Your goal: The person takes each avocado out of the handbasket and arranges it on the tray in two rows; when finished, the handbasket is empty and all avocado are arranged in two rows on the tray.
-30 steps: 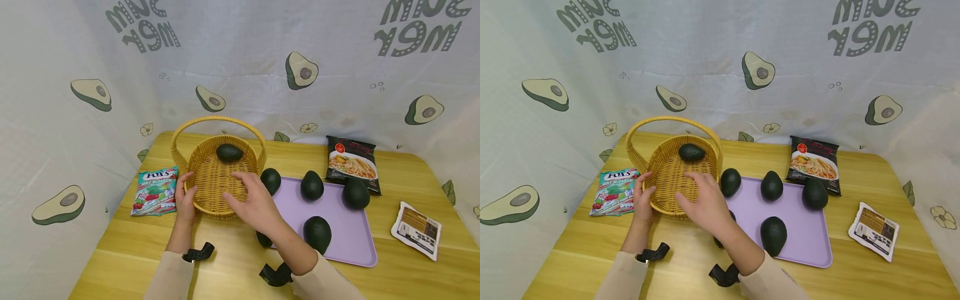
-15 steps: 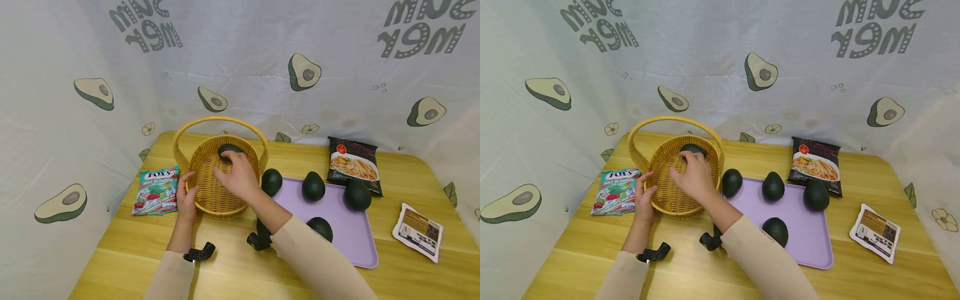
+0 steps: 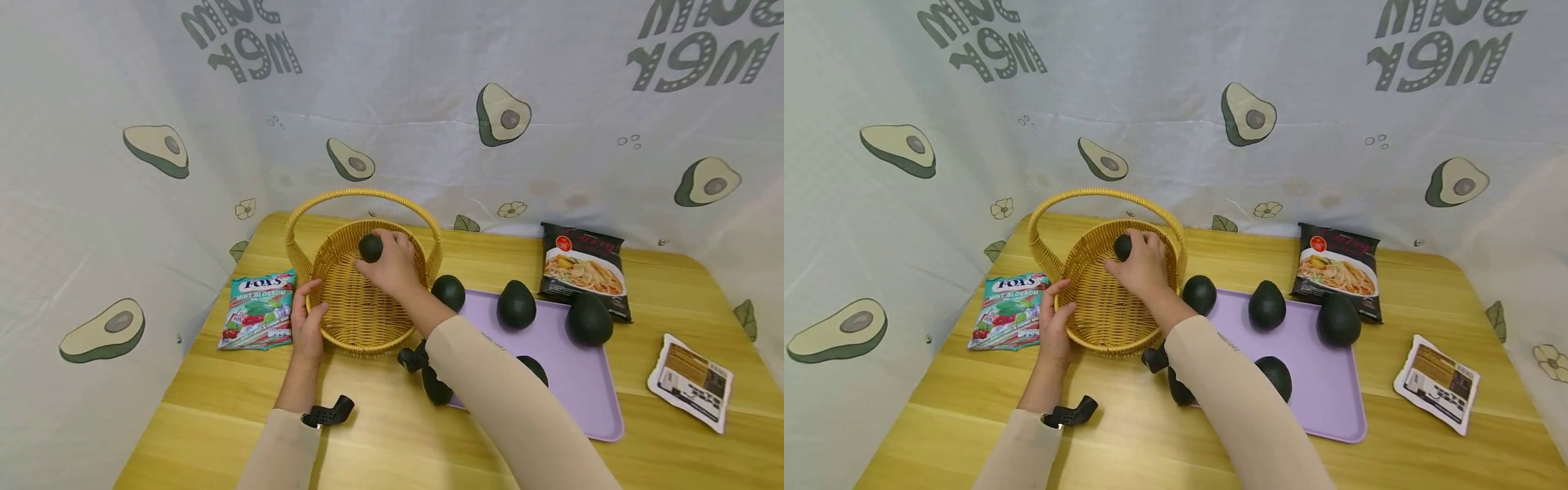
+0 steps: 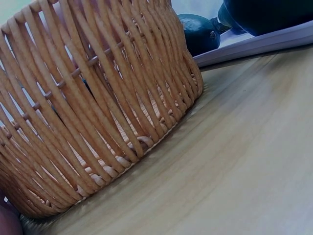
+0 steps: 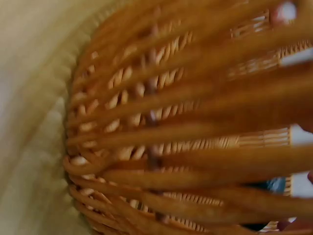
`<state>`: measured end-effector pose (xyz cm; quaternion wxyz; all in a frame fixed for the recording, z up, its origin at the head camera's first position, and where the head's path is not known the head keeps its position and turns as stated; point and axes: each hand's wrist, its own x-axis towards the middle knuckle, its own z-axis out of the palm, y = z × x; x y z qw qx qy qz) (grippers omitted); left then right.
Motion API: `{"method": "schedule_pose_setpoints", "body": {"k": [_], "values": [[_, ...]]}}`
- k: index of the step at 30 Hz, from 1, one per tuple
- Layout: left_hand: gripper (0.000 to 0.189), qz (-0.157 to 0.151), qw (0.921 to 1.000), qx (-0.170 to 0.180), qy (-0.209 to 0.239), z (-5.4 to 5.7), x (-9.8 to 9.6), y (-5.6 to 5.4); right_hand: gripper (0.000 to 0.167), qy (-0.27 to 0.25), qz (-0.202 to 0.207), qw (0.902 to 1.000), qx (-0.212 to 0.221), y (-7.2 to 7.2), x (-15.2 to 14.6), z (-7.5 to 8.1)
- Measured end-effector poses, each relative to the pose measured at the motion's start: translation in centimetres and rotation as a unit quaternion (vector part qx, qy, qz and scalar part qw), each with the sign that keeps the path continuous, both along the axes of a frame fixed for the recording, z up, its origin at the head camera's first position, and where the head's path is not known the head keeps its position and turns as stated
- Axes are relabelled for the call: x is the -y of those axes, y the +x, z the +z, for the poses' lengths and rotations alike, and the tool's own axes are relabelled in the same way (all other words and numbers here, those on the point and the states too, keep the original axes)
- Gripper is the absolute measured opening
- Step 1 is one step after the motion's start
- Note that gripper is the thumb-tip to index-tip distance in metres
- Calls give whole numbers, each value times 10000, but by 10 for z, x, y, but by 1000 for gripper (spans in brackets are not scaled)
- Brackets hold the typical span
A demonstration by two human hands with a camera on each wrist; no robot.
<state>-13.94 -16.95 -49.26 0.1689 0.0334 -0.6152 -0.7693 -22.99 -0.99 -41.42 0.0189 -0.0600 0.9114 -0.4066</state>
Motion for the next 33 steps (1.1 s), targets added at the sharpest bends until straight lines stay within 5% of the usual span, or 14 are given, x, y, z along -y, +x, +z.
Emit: {"method": "schedule_pose_setpoints", "body": {"k": [13,25,33], "values": [[45,-67,10000,-3,-3,1,-1,-1,89,-26,220,9997,95,-13,-3,-16],[43,2,10000,10,1,0,-1,0,61,-262,-65,9984,505,-16,-3,-21],[45,23,10000,19,34,0,-1,0,70,-178,-62,9978,629,-17,-4,-23]]}}
